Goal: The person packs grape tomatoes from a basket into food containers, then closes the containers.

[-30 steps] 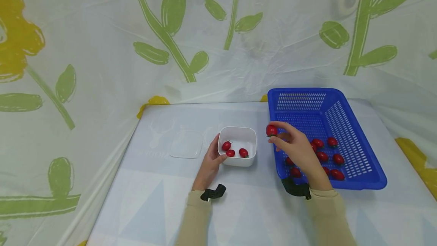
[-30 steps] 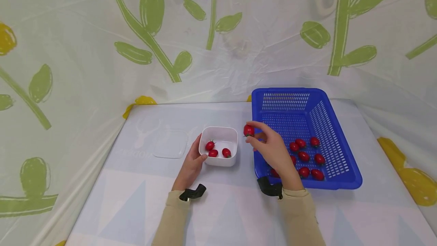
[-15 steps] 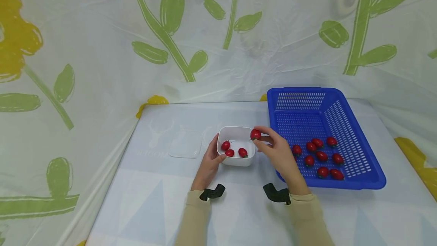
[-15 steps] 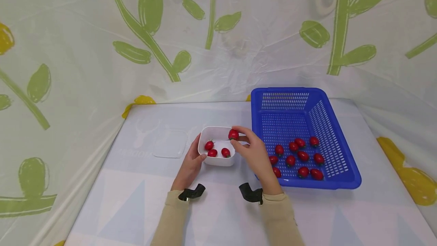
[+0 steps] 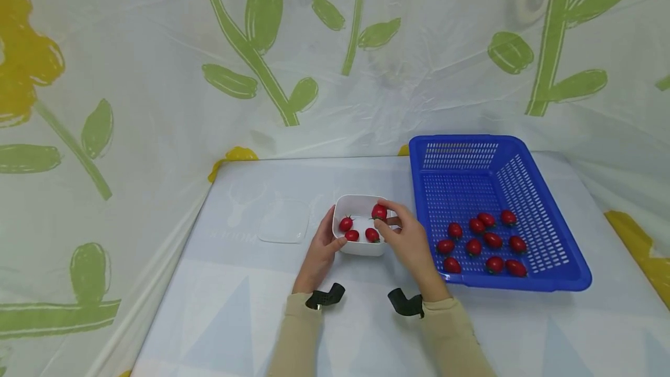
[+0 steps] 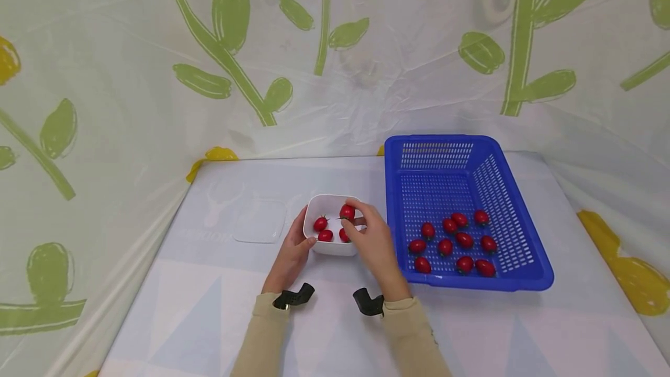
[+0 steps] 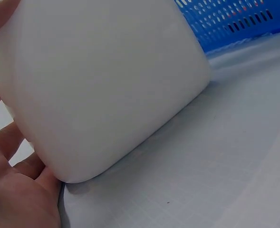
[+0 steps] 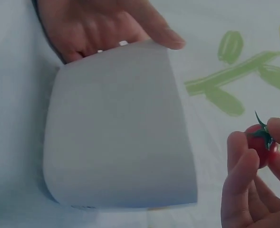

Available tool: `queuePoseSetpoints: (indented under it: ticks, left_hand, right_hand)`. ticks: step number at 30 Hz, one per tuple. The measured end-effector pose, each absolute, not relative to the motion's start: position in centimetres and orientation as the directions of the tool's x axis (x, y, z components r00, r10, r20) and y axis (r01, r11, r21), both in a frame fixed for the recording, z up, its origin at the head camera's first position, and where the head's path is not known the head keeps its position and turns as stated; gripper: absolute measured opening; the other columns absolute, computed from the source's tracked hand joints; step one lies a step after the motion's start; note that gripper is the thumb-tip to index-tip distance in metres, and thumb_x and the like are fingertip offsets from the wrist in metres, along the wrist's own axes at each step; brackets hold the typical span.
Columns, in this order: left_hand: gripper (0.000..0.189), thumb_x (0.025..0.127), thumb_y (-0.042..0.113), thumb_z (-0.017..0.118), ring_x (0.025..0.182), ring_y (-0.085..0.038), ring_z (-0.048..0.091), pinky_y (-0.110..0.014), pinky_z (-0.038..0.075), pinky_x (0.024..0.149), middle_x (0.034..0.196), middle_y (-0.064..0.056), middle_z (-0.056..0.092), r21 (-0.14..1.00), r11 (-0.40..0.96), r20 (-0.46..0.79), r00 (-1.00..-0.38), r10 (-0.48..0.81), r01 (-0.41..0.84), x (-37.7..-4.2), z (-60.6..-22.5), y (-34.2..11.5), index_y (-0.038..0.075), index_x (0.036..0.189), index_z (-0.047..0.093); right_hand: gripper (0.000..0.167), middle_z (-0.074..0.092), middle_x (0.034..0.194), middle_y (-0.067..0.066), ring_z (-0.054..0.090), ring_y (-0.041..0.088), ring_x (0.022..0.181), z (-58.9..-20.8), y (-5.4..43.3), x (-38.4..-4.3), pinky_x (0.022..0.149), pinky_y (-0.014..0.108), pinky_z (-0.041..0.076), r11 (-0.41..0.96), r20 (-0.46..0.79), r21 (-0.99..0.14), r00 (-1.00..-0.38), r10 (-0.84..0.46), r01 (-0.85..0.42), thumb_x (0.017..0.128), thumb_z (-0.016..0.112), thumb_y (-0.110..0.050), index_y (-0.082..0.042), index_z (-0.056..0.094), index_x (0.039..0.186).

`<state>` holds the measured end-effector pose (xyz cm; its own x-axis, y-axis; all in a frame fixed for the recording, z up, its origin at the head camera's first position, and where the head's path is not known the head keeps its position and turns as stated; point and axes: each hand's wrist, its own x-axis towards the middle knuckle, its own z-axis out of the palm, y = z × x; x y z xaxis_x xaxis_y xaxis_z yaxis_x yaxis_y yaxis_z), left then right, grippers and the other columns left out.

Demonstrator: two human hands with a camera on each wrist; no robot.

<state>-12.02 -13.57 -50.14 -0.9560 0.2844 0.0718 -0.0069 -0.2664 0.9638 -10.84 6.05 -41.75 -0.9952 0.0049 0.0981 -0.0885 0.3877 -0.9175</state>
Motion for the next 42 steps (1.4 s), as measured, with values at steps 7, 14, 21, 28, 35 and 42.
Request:
queuePoseSetpoints:
  ticks: [7, 14, 21, 28, 35, 42]
  left_hand:
    - [0.070, 0.087, 0.000, 0.051, 0.135, -0.019, 0.005, -0.037, 0.021, 0.104, 0.148, 0.002, 0.012, 0.966, -0.259, 0.073, -0.956, 0.283, -0.003, -12.0, -50.2, -13.6, 0.017, 0.144, 0.014]
    - [0.068, 0.087, -0.001, 0.049, 0.135, -0.020, 0.007, -0.038, 0.021, 0.104, 0.148, 0.002, 0.014, 0.962, -0.272, 0.089, -0.951, 0.296, 0.005, -12.1, -50.0, -13.6, 0.019, 0.144, 0.016]
    - [0.068, 0.086, 0.000, 0.053, 0.133, -0.012, 0.014, -0.032, 0.025, 0.103, 0.145, 0.010, 0.021, 0.958, -0.288, 0.079, -0.961, 0.266, -0.001, -12.5, -51.4, -13.7, 0.028, 0.141, 0.024]
    - [0.068, 0.086, 0.001, 0.054, 0.133, -0.008, 0.014, -0.031, 0.025, 0.103, 0.144, 0.013, 0.021, 0.963, -0.270, 0.057, -0.963, 0.263, -0.017, -12.5, -51.3, -13.7, 0.032, 0.140, 0.025]
    - [0.069, 0.086, -0.004, 0.049, 0.135, -0.019, 0.008, -0.039, 0.021, 0.104, 0.147, 0.003, 0.015, 0.960, -0.278, 0.100, -0.951, 0.292, 0.016, -12.1, -50.0, -13.7, 0.019, 0.143, 0.017]
    - [0.069, 0.087, -0.001, 0.049, 0.135, -0.020, 0.007, -0.040, 0.022, 0.104, 0.148, 0.004, 0.014, 0.972, -0.236, 0.098, -0.948, 0.302, 0.026, -12.2, -49.8, -13.7, 0.020, 0.144, 0.015]
  right_hand:
    - [0.042, 0.053, 0.113, -0.002, 0.058, 0.014, 0.086, -41.8, 5.5, -10.7, 0.064, 0.027, 0.052, 0.382, 0.028, -0.924, -1.000, -0.003, -0.027, 0.083, 0.062, -0.027, -0.023, 0.051, 0.124]
    - [0.039, 0.054, 0.110, 0.000, 0.056, 0.014, 0.092, -42.5, 5.1, -10.8, 0.071, 0.029, 0.051, 0.470, 0.150, -0.872, -0.989, -0.009, -0.136, 0.082, 0.063, -0.019, -0.020, 0.054, 0.120]
    - [0.042, 0.054, 0.108, 0.000, 0.051, 0.013, 0.092, -43.1, 4.4, -10.8, 0.065, 0.027, 0.049, 0.572, 0.251, -0.796, -0.968, 0.016, -0.197, 0.081, 0.064, -0.019, -0.017, 0.052, 0.122]
    - [0.043, 0.053, 0.105, 0.002, 0.050, 0.016, 0.083, -43.1, 4.0, -10.9, 0.052, 0.026, 0.046, 0.637, 0.300, -0.743, -0.953, 0.041, -0.207, 0.080, 0.066, -0.017, -0.015, 0.053, 0.121]
    - [0.043, 0.051, 0.107, 0.002, 0.050, 0.015, 0.084, -43.8, 4.1, -11.2, 0.054, 0.028, 0.050, 0.678, 0.266, -0.705, -0.964, -0.018, -0.207, 0.080, 0.065, -0.014, -0.016, 0.052, 0.122]
    - [0.044, 0.053, 0.112, 0.001, 0.051, 0.013, 0.086, -44.2, 4.1, -11.4, 0.067, 0.027, 0.051, 0.703, 0.270, -0.673, -0.961, -0.055, -0.229, 0.078, 0.066, -0.010, -0.016, 0.055, 0.120]
